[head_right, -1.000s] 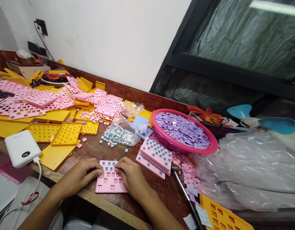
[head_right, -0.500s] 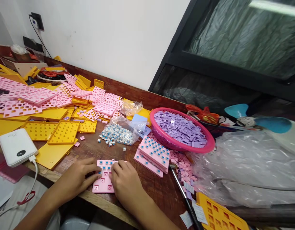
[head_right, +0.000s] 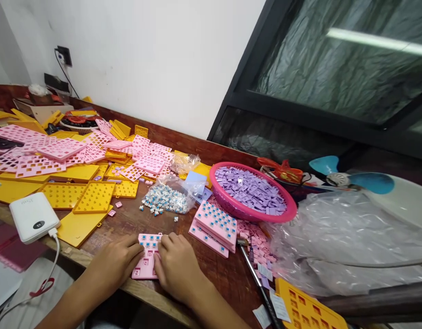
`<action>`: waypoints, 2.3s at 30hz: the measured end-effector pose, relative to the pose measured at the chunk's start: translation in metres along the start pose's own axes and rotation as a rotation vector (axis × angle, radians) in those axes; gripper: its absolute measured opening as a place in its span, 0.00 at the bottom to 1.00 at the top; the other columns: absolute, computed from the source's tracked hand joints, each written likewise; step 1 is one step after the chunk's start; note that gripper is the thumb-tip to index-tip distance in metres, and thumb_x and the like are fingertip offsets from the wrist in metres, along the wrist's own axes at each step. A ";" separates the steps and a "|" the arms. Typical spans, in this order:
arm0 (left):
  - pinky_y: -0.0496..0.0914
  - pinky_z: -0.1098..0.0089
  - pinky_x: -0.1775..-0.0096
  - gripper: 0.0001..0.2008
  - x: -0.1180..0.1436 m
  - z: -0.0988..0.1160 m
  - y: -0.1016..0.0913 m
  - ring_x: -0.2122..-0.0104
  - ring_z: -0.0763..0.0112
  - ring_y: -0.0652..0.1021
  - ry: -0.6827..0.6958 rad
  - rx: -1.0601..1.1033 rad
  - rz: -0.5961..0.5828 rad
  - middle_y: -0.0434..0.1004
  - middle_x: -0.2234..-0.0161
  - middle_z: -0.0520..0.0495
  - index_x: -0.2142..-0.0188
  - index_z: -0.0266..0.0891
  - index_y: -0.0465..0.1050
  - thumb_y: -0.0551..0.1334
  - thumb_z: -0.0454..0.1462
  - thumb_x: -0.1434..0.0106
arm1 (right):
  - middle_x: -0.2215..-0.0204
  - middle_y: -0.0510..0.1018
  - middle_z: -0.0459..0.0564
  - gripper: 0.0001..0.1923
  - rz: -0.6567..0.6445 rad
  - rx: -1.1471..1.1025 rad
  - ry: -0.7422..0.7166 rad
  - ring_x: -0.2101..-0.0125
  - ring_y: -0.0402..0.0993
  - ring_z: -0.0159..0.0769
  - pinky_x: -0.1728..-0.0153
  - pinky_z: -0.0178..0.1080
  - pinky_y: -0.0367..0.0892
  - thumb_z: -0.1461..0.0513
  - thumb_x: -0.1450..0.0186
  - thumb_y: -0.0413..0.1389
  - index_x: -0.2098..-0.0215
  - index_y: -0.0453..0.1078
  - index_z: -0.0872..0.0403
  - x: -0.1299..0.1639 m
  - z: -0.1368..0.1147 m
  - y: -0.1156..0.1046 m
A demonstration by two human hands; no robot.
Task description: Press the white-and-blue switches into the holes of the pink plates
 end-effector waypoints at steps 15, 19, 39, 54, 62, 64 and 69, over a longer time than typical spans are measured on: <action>0.71 0.62 0.58 0.08 -0.002 0.002 0.012 0.58 0.57 0.77 0.082 -0.100 0.003 0.77 0.58 0.44 0.59 0.40 0.73 0.56 0.29 0.30 | 0.55 0.81 0.56 0.13 0.146 -0.411 0.315 0.54 0.77 0.43 0.51 0.45 0.71 0.70 0.33 0.54 0.55 0.79 0.56 -0.017 0.087 0.031; 0.71 0.62 0.58 0.08 -0.004 0.002 0.009 0.58 0.59 0.77 0.121 -0.097 0.005 0.77 0.58 0.44 0.58 0.39 0.73 0.55 0.29 0.29 | 0.64 0.80 0.52 0.08 0.167 -0.456 0.377 0.61 0.77 0.41 0.57 0.43 0.70 0.69 0.35 0.57 0.64 0.77 0.55 -0.016 0.091 0.028; 0.68 0.66 0.59 0.09 -0.008 -0.006 0.012 0.59 0.63 0.78 0.007 0.097 0.050 0.76 0.58 0.46 0.56 0.42 0.75 0.55 0.37 0.26 | 0.62 0.80 0.49 0.09 -0.073 -0.503 0.158 0.60 0.77 0.38 0.59 0.37 0.70 0.70 0.35 0.61 0.61 0.79 0.52 0.000 0.049 -0.004; 0.65 0.68 0.64 0.08 -0.015 -0.003 0.003 0.63 0.63 0.79 -0.076 0.076 -0.040 0.79 0.63 0.47 0.64 0.42 0.77 0.60 0.35 0.30 | 0.64 0.80 0.49 0.12 -0.031 -0.553 0.159 0.61 0.77 0.39 0.60 0.38 0.69 0.73 0.37 0.57 0.62 0.77 0.53 0.000 0.046 -0.009; 0.64 0.68 0.62 0.12 -0.011 -0.006 0.004 0.61 0.64 0.78 -0.076 0.138 -0.025 0.78 0.62 0.48 0.63 0.43 0.79 0.57 0.38 0.27 | 0.63 0.80 0.49 0.13 -0.042 -0.530 0.137 0.61 0.76 0.38 0.60 0.36 0.68 0.74 0.37 0.57 0.61 0.77 0.52 0.000 0.046 -0.006; 0.64 0.67 0.63 0.11 -0.013 -0.002 0.005 0.60 0.62 0.78 -0.077 0.062 -0.031 0.78 0.62 0.48 0.64 0.42 0.78 0.58 0.36 0.27 | 0.63 0.79 0.49 0.12 -0.032 -0.502 0.124 0.62 0.76 0.38 0.61 0.36 0.68 0.74 0.36 0.56 0.62 0.76 0.53 0.001 0.044 -0.006; 0.63 0.66 0.63 0.09 -0.013 0.002 0.009 0.60 0.61 0.77 -0.038 -0.023 -0.020 0.78 0.61 0.47 0.64 0.41 0.76 0.58 0.35 0.27 | 0.64 0.79 0.50 0.10 -0.027 -0.440 0.108 0.64 0.75 0.37 0.63 0.36 0.67 0.71 0.32 0.55 0.61 0.75 0.53 0.002 0.041 -0.007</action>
Point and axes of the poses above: each hand's wrist, its own x-axis away from the middle knuckle, its own y-axis out of the palm, z = x × y, the point moved 6 cm from there along -x, towards the middle knuckle
